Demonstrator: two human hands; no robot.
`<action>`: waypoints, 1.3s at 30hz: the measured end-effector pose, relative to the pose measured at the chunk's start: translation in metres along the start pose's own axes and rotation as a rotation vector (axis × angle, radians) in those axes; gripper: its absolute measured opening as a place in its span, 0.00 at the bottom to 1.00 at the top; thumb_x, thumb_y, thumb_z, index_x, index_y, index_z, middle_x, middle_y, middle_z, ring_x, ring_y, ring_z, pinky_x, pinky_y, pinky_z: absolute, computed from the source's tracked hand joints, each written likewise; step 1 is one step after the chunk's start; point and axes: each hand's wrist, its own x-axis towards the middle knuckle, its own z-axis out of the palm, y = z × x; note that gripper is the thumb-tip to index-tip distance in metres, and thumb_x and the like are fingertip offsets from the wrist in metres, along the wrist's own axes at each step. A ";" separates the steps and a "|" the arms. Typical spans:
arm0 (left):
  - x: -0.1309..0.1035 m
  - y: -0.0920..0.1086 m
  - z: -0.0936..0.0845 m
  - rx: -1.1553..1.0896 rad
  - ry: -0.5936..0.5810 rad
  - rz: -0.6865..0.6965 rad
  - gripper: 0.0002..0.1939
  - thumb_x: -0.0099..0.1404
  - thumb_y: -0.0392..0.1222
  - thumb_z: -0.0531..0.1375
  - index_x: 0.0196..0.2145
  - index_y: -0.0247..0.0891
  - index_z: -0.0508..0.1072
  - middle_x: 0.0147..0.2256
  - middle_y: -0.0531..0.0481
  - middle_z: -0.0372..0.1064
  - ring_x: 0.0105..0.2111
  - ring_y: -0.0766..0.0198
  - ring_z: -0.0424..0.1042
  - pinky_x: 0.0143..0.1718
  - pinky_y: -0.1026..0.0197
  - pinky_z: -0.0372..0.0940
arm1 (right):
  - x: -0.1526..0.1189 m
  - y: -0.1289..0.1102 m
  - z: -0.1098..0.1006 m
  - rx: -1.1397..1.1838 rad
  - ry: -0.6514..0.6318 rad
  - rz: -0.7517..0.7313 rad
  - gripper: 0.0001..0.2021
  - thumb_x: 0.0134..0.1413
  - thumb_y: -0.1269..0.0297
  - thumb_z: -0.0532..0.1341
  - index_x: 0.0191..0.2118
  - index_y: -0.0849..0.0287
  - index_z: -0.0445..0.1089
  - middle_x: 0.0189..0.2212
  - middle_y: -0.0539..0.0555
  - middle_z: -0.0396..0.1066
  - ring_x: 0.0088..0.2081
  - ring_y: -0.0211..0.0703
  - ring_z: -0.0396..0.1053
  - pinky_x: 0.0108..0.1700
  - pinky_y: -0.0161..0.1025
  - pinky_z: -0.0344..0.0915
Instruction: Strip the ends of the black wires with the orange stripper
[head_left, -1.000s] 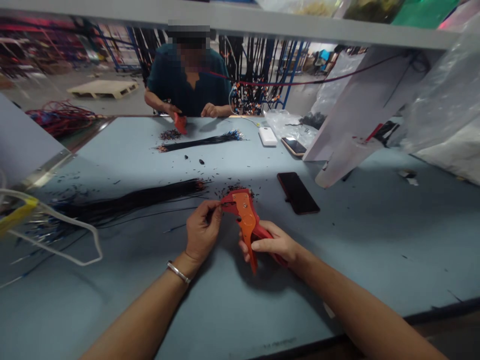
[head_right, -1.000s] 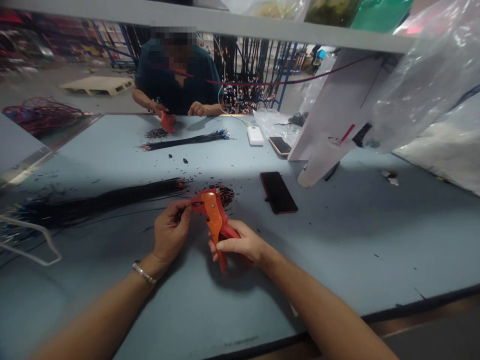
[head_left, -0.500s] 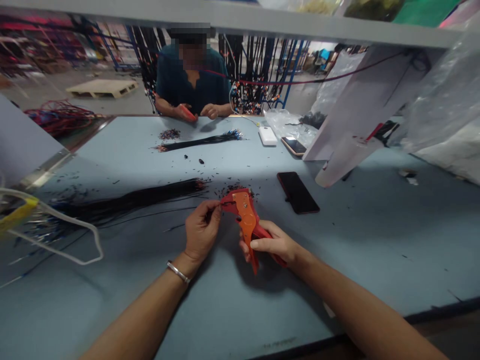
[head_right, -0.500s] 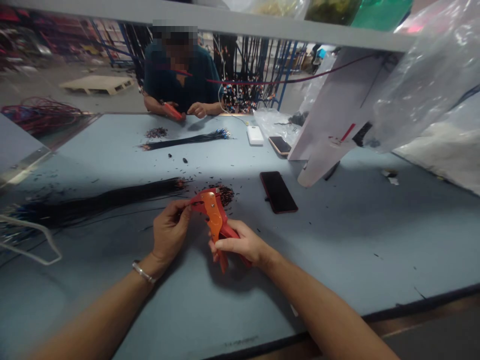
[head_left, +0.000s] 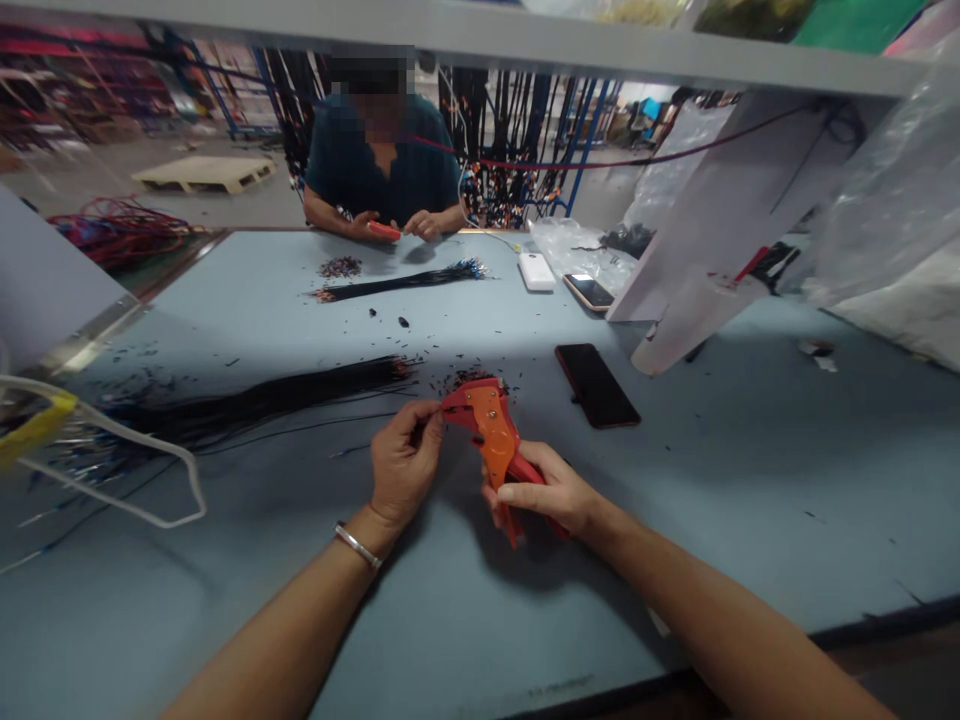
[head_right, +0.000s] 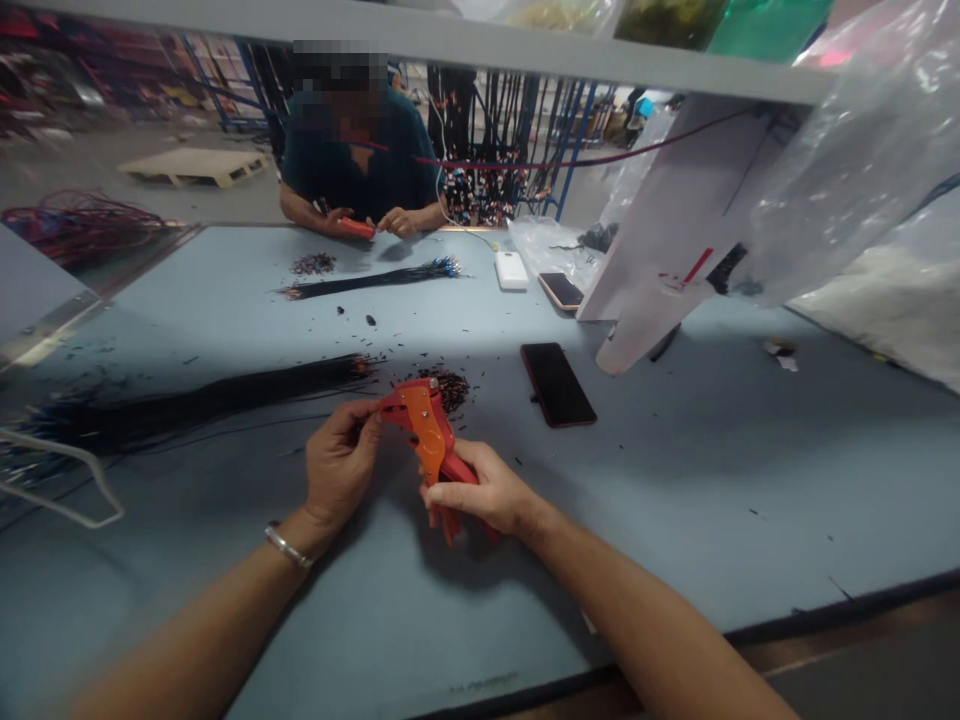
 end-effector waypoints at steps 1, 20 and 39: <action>0.000 0.000 0.000 0.002 0.002 0.002 0.07 0.63 0.40 0.57 0.32 0.36 0.74 0.25 0.53 0.70 0.24 0.69 0.67 0.28 0.68 0.63 | 0.000 0.000 0.000 -0.001 0.001 0.000 0.15 0.51 0.56 0.65 0.33 0.64 0.65 0.22 0.51 0.69 0.19 0.35 0.66 0.20 0.32 0.66; -0.003 0.011 -0.002 0.034 0.025 0.100 0.05 0.64 0.37 0.57 0.32 0.36 0.73 0.25 0.54 0.70 0.23 0.71 0.66 0.27 0.70 0.62 | -0.003 -0.007 -0.004 0.044 -0.125 -0.012 0.17 0.48 0.56 0.66 0.38 0.64 0.65 0.31 0.54 0.68 0.30 0.40 0.69 0.31 0.37 0.69; -0.006 0.012 -0.002 0.019 0.030 0.090 0.05 0.64 0.38 0.57 0.33 0.36 0.72 0.25 0.53 0.69 0.23 0.71 0.66 0.26 0.69 0.62 | -0.005 -0.008 -0.003 0.124 -0.132 0.011 0.18 0.48 0.57 0.66 0.40 0.64 0.65 0.31 0.55 0.68 0.31 0.42 0.69 0.30 0.38 0.70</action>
